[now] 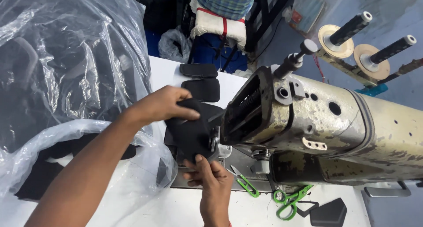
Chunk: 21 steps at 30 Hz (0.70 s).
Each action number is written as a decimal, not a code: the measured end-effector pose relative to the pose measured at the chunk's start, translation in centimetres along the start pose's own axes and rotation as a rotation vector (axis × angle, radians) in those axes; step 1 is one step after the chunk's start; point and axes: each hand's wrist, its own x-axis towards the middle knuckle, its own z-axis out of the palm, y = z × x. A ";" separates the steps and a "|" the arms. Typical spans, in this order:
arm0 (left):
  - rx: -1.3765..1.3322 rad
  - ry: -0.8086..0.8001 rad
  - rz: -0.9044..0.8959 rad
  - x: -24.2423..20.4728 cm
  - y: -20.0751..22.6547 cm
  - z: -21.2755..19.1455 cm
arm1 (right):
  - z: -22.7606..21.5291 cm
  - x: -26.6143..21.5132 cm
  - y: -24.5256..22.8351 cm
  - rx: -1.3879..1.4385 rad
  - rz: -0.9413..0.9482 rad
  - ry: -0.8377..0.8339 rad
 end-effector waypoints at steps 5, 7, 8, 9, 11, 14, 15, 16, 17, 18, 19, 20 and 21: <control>-0.182 0.056 -0.276 -6.2 1.6 1.0 | -1.1 -0.5 -1.3 0.007 -0.008 0.073; -0.255 0.061 -0.247 -7.1 0.9 1.2 | -0.9 -0.2 -1.0 0.019 0.012 0.057; -0.327 0.061 -0.213 -7.6 0.5 1.5 | -0.9 -0.1 -0.7 0.034 0.028 0.048; -0.330 0.065 -0.216 -7.8 0.4 1.6 | -0.7 -0.2 -0.4 0.030 0.031 0.044; -0.407 0.079 -0.266 -8.0 0.4 1.5 | -0.2 -0.1 -0.1 0.071 0.038 0.044; -0.305 0.056 -0.343 -9.0 -2.1 3.1 | 0.6 -0.5 -0.4 0.090 0.037 0.065; -0.303 0.054 -0.343 -9.7 -2.7 4.1 | 0.0 -0.5 0.0 0.092 0.036 0.067; -0.501 0.003 -0.360 -10.3 -3.3 5.1 | -0.5 -0.3 0.4 0.100 -0.035 0.051; -0.699 -0.049 -0.377 -11.0 -4.0 6.0 | -1.0 -0.2 0.9 0.108 -0.107 0.034; -0.705 -0.050 -0.382 -11.5 -4.1 7.1 | -1.2 -0.3 0.9 0.104 -0.101 0.036; -0.762 -0.068 -0.385 -12.1 -4.1 8.2 | -1.5 -0.4 0.9 0.102 -0.085 0.043; -0.814 -0.083 -0.377 -12.4 -4.1 9.1 | -1.6 -0.1 0.7 0.101 -0.078 0.045; -0.816 -0.080 -0.372 -12.4 -4.2 10.0 | -2.0 0.0 0.9 0.098 -0.083 0.041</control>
